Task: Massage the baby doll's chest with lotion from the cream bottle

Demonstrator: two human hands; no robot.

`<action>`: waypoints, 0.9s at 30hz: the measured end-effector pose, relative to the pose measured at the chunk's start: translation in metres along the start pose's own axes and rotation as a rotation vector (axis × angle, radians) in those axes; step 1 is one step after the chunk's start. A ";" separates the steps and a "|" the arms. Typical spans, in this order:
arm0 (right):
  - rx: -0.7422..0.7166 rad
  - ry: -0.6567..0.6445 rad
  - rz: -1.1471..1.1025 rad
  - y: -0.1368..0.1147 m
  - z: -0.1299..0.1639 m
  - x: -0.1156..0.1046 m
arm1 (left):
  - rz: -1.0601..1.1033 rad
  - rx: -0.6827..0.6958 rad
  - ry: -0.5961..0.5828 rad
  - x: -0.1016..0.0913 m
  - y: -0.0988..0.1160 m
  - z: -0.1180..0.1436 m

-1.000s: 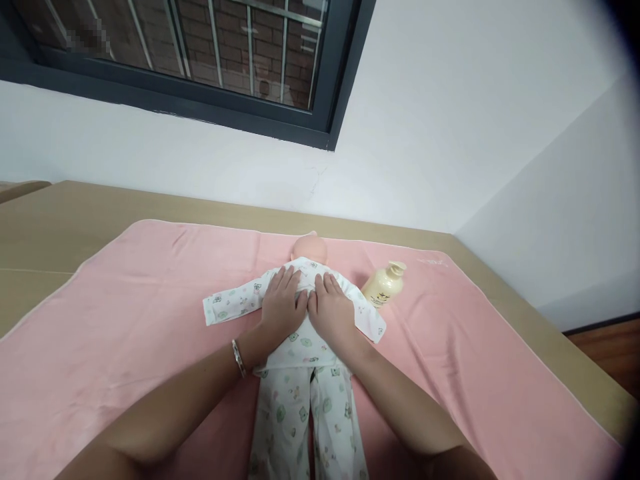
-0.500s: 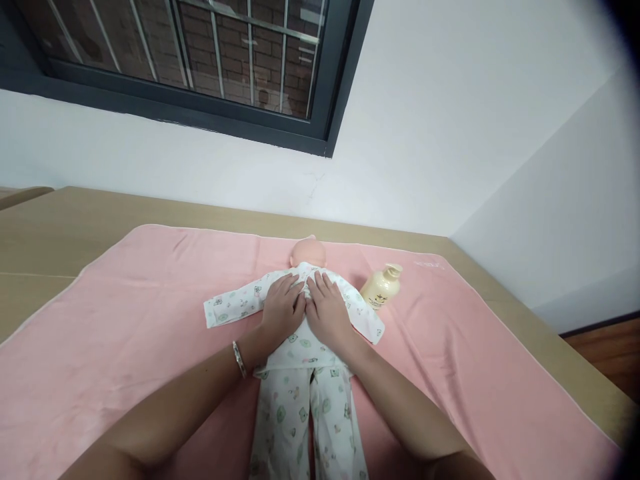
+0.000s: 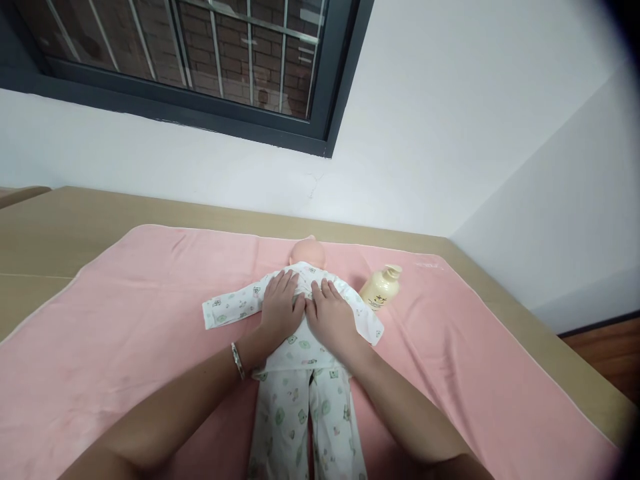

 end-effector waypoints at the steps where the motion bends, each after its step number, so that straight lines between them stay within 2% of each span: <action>1: -0.006 -0.004 -0.028 0.003 -0.003 0.000 | 0.005 0.014 0.001 0.000 0.001 0.000; 6: -0.055 -0.023 -0.242 0.028 -0.023 0.004 | 0.048 0.071 0.006 -0.002 0.003 0.000; 8: -0.042 0.014 -0.290 0.032 -0.026 0.005 | 0.061 0.065 0.000 -0.001 0.002 0.001; 12: -0.088 0.155 -0.266 0.020 -0.016 0.005 | 0.083 -0.006 0.019 0.001 -0.002 0.003; 16: -0.200 0.142 -0.204 0.004 -0.007 0.008 | 0.106 -0.064 0.038 0.003 -0.005 0.006; 20: -0.181 0.218 -0.171 0.007 -0.008 0.007 | 0.115 -0.053 0.032 0.003 -0.006 0.006; 24: -0.205 0.198 -0.212 0.010 -0.008 0.011 | 0.115 -0.057 0.023 0.004 -0.006 0.006; 27: -0.196 0.280 -0.224 0.010 -0.007 0.011 | 0.124 -0.064 0.023 0.003 -0.006 0.005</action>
Point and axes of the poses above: each hand's wrist, its own z-axis away from the middle knuckle, its own x-axis out of the palm, y = z × x, the point moved 3 cm from there along -z, towards the middle knuckle, and after that the axes turned 6 degrees about y, right-handed, at the moved point
